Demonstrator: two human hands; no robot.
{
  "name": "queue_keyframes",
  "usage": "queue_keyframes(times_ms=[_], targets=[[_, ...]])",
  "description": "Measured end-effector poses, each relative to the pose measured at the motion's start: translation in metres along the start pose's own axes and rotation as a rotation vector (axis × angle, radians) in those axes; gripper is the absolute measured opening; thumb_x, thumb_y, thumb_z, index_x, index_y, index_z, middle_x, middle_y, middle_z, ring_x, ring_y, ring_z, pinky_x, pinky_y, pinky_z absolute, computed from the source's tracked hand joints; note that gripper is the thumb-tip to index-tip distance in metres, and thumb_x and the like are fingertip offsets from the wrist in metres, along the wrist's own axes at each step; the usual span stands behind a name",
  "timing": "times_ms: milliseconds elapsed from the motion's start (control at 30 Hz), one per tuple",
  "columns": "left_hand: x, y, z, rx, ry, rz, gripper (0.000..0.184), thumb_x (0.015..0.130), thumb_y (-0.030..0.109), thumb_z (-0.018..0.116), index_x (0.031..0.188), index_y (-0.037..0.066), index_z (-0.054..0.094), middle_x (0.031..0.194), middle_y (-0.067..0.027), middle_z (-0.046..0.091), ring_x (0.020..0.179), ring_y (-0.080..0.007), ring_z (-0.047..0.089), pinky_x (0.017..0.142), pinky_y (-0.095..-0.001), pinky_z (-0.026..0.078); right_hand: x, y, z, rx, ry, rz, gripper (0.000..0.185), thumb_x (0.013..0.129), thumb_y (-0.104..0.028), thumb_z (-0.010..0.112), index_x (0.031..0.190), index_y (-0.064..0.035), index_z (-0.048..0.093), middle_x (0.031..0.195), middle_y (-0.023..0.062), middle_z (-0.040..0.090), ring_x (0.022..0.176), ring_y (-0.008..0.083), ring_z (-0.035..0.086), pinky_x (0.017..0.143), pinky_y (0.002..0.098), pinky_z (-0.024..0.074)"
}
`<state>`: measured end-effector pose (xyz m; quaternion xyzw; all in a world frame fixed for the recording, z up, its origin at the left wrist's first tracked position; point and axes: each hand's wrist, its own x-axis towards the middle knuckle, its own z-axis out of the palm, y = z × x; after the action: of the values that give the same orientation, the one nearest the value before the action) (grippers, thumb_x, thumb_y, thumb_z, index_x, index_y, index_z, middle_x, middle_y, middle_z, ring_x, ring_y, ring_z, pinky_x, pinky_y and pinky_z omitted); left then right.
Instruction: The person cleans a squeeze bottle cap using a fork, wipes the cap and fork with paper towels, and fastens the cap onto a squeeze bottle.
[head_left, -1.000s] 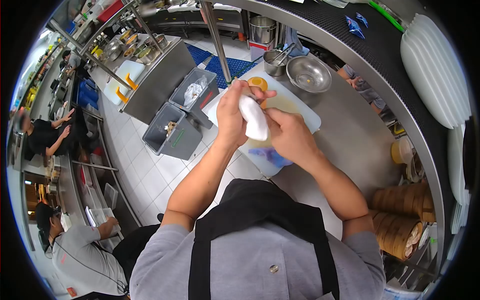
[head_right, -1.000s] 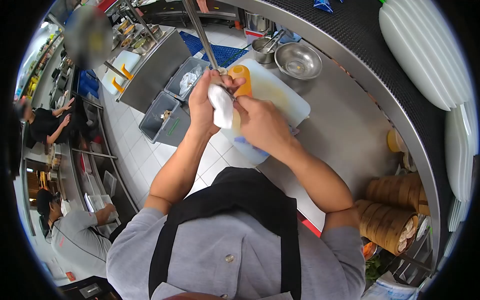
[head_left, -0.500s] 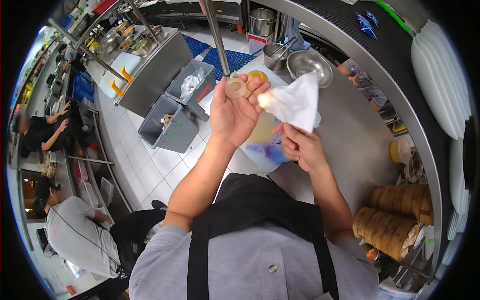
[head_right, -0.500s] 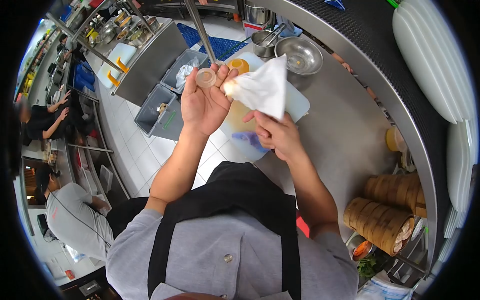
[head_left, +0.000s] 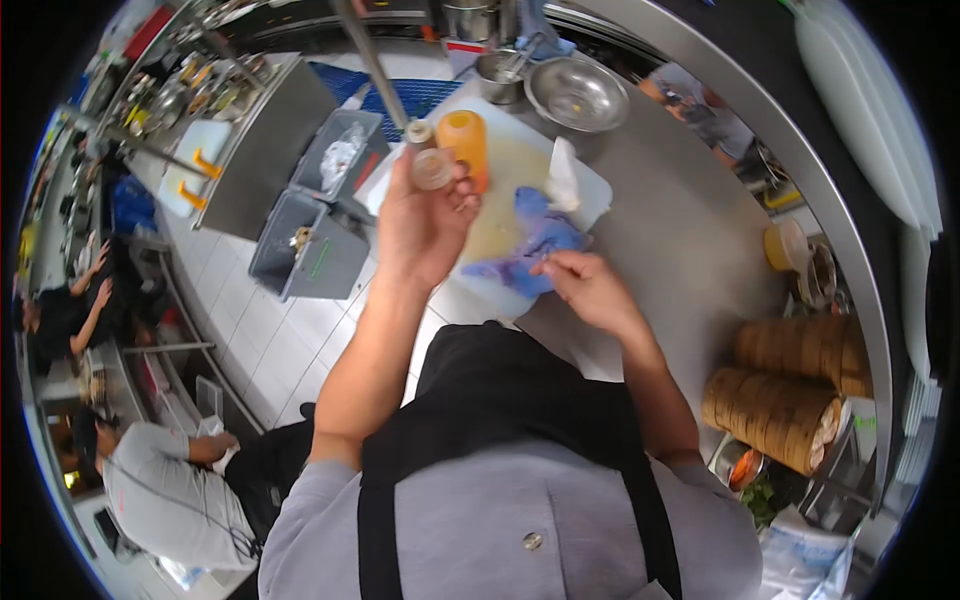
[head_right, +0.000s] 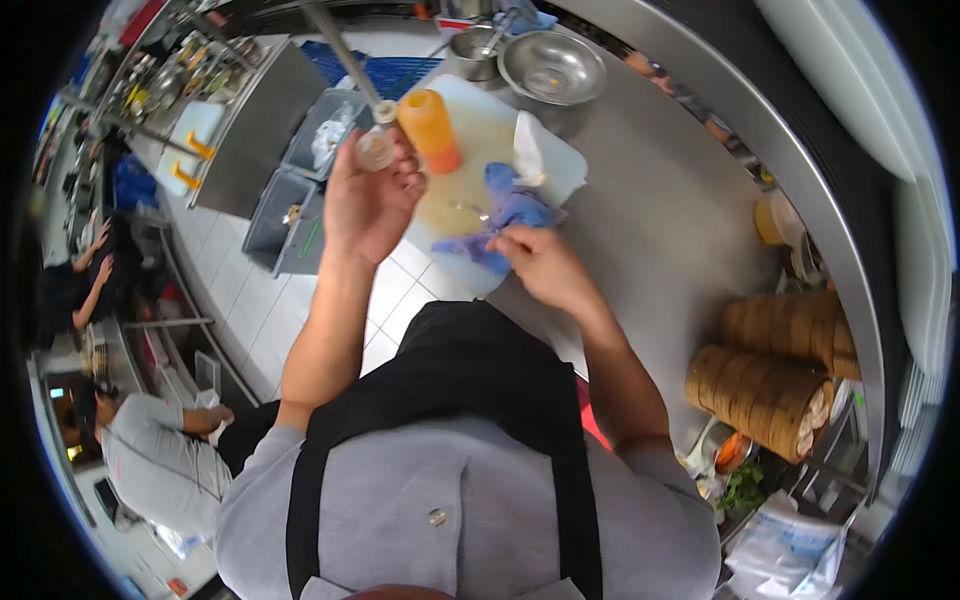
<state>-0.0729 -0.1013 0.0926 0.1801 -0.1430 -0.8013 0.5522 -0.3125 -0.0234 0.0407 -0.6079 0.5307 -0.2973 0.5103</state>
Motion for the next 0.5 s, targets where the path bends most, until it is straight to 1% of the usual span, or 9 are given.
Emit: queue_keyframes(times_ms=[33, 100, 133, 167, 233, 333, 433, 467, 500], targets=[[-0.003, -0.001, -0.004, 0.028, -0.024, 0.033, 0.044, 0.104, 0.046, 0.046, 0.112, 0.005, 0.06, 0.091, -0.0065, 0.064, 0.082, -0.0166, 0.057, 0.077, -0.0306, 0.047, -0.007, 0.011, 0.0, 0.001, 0.026, 0.026, 0.024, 0.1, -0.023, 0.06, 0.102, -0.0009, 0.071, 0.067, -0.0015, 0.053, 0.058, 0.0106, 0.048, 0.055, 0.028, 0.0408], [-0.011, -0.003, -0.017, 0.082, 0.078, 0.018, 0.041, 0.105, 0.04, 0.046, 0.115, 0.001, 0.057, 0.098, -0.0101, 0.066, 0.083, -0.0182, 0.06, 0.079, -0.0317, 0.05, -0.018, 0.032, 0.003, -0.112, 0.225, -0.025, 0.023, 0.098, -0.022, 0.063, 0.103, -0.0012, 0.071, 0.069, -0.0007, 0.056, 0.062, 0.0124, 0.05, 0.061, 0.0311, 0.0436], [-0.016, -0.004, -0.025, 0.075, 0.081, 0.013, 0.041, 0.105, 0.04, 0.046, 0.115, 0.001, 0.057, 0.098, -0.0101, 0.066, 0.083, -0.0182, 0.06, 0.079, -0.0317, 0.05, -0.018, 0.062, 0.008, -0.111, 0.438, -0.099, 0.023, 0.098, -0.023, 0.063, 0.105, -0.003, 0.071, 0.066, -0.0014, 0.052, 0.061, 0.0095, 0.047, 0.059, 0.0287, 0.0416], [-0.021, -0.006, -0.035, 0.128, 0.172, -0.015, 0.04, 0.106, 0.037, 0.045, 0.116, 0.0, 0.056, 0.102, -0.0134, 0.066, 0.086, -0.0197, 0.061, 0.082, -0.0325, 0.052, -0.021, 0.079, 0.005, -0.109, 0.438, -0.094, 0.023, 0.098, -0.023, 0.063, 0.105, -0.003, 0.071, 0.066, -0.0014, 0.052, 0.061, 0.0095, 0.047, 0.059, 0.0287, 0.0416], [-0.025, -0.011, -0.047, 0.184, 0.271, -0.043, 0.038, 0.107, 0.034, 0.044, 0.117, -0.002, 0.054, 0.107, -0.0166, 0.066, 0.089, -0.0211, 0.063, 0.084, -0.0333, 0.053, -0.026, 0.096, -0.007, 0.075, 0.727, 0.08, 0.023, 0.098, -0.024, 0.064, 0.106, -0.0036, 0.071, 0.065, -0.0012, 0.051, 0.06, 0.0078, 0.046, 0.057, 0.0273, 0.04], [-0.026, -0.024, -0.05, 0.097, 0.353, -0.125, 0.04, 0.107, 0.034, 0.043, 0.117, -0.004, 0.052, 0.114, -0.0226, 0.065, 0.095, -0.0236, 0.066, 0.088, -0.0345, 0.056, -0.027, 0.079, -0.023, 0.032, 0.676, 0.153, 0.023, 0.099, -0.022, 0.065, 0.114, -0.0055, 0.071, 0.069, -0.0055, 0.049, 0.061, 0.004, 0.042, 0.056, 0.0227, 0.0362], [-0.015, -0.037, -0.035, 0.127, 0.368, -0.143, 0.042, 0.107, 0.036, 0.042, 0.117, -0.004, 0.05, 0.113, -0.022, 0.066, 0.093, -0.0236, 0.067, 0.084, -0.0331, 0.057, -0.002, 0.034, -0.026, -0.099, 0.69, 0.114, 0.025, 0.096, -0.022, 0.068, 0.115, -0.006, 0.071, 0.066, -0.0041, 0.048, 0.062, 0.0045, 0.043, 0.057, 0.0226, 0.0373], [-0.012, -0.042, -0.034, 0.16, 0.357, -0.145, 0.048, 0.105, 0.04, 0.049, 0.12, -0.005, 0.05, 0.109, -0.0181, 0.067, 0.093, -0.0216, 0.068, 0.086, -0.0308, 0.058, 0.014, 0.032, -0.028, -0.15, 0.703, 0.062, 0.028, 0.094, -0.024, 0.069, 0.115, -0.0059, 0.071, 0.07, 0.0015, 0.055, 0.062, 0.0109, 0.051, 0.06, 0.0285, 0.0427], [-0.008, -0.045, -0.034, 0.162, 0.352, -0.146, 0.048, 0.105, 0.04, 0.049, 0.12, -0.005, 0.05, 0.109, -0.0181, 0.067, 0.093, -0.0216, 0.068, 0.086, -0.0308, 0.058, 0.034, 0.031, -0.034, -0.201, 0.716, 0.005, 0.031, 0.092, -0.027, 0.07, 0.114, -0.0057, 0.071, 0.074, 0.007, 0.062, 0.063, 0.0173, 0.059, 0.062, 0.0344, 0.0481]])
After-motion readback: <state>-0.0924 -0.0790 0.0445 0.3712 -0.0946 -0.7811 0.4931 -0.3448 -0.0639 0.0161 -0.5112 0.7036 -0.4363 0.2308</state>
